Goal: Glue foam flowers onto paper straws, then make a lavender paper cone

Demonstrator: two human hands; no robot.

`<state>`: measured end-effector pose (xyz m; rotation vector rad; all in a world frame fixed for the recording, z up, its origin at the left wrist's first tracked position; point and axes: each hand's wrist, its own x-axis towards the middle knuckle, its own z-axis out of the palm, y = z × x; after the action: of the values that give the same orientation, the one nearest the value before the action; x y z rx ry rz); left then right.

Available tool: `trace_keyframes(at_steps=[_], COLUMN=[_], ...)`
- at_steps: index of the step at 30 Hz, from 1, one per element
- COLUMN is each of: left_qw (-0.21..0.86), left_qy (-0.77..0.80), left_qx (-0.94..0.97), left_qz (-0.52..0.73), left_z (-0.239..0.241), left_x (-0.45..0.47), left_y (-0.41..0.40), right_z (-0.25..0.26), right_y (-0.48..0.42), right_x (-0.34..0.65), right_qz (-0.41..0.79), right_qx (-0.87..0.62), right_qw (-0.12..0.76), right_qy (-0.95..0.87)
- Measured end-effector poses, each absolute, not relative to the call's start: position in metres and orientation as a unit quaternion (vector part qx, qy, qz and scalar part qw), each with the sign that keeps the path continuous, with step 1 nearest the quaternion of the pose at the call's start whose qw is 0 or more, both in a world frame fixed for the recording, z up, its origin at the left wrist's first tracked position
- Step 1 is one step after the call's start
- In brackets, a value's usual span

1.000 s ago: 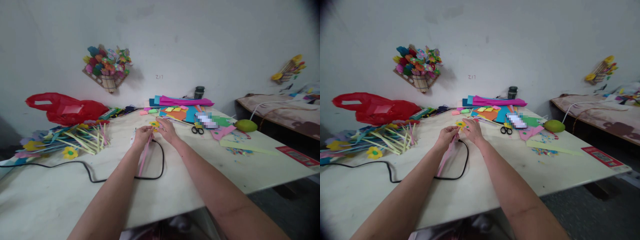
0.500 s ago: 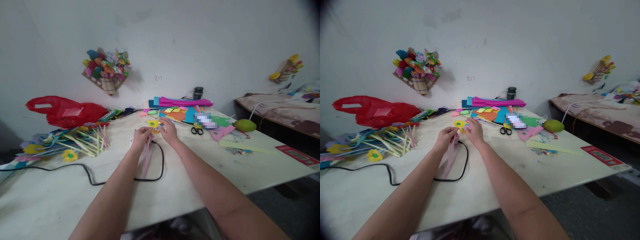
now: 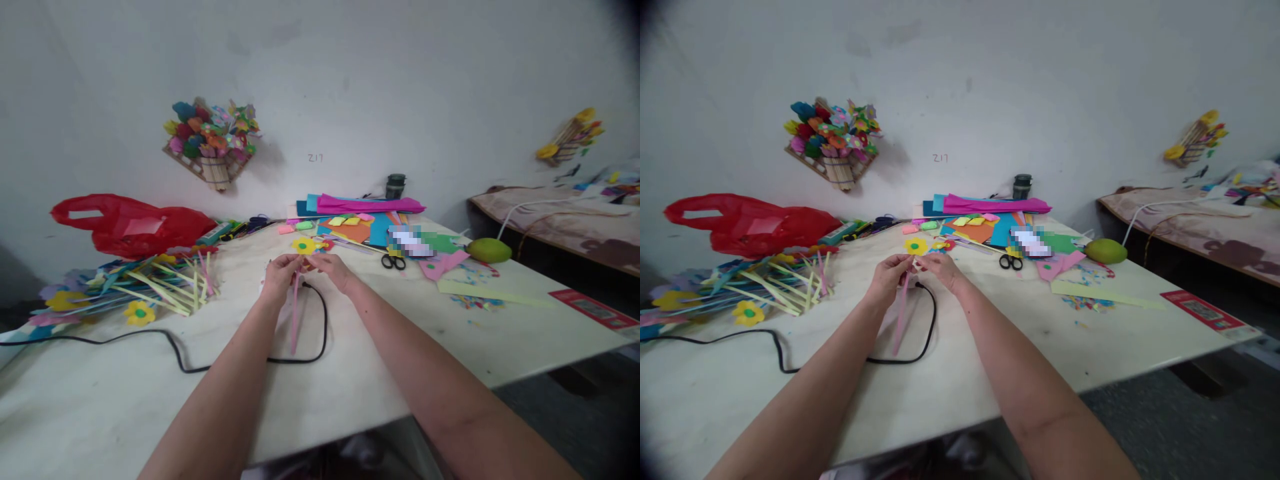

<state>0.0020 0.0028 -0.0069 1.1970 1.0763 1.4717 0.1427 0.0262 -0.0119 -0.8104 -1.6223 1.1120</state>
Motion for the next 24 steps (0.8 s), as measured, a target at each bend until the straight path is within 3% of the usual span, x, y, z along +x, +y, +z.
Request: trace_keyframes(at_steps=[6,15,24], left_qw=[0.453,0.452,0.488], left_qy=[0.442,0.445,0.4], left_qx=[0.485,0.479,0.443], left_qz=[0.603,0.606,0.637], left_z=[-0.007,-0.01,-0.009], left_x=[0.002,0.0,-0.002], left_y=[0.003,0.007,0.006], right_z=[-0.017,-0.009,-0.011], right_y=[0.033,0.047,0.05], right_x=[0.138,0.163,0.171], right_qz=[0.431,0.441,0.418], right_qx=[-0.379,-0.437,-0.455], right_qw=[0.549,0.708,0.722], right_qy=[-0.609,-0.337,-0.311])
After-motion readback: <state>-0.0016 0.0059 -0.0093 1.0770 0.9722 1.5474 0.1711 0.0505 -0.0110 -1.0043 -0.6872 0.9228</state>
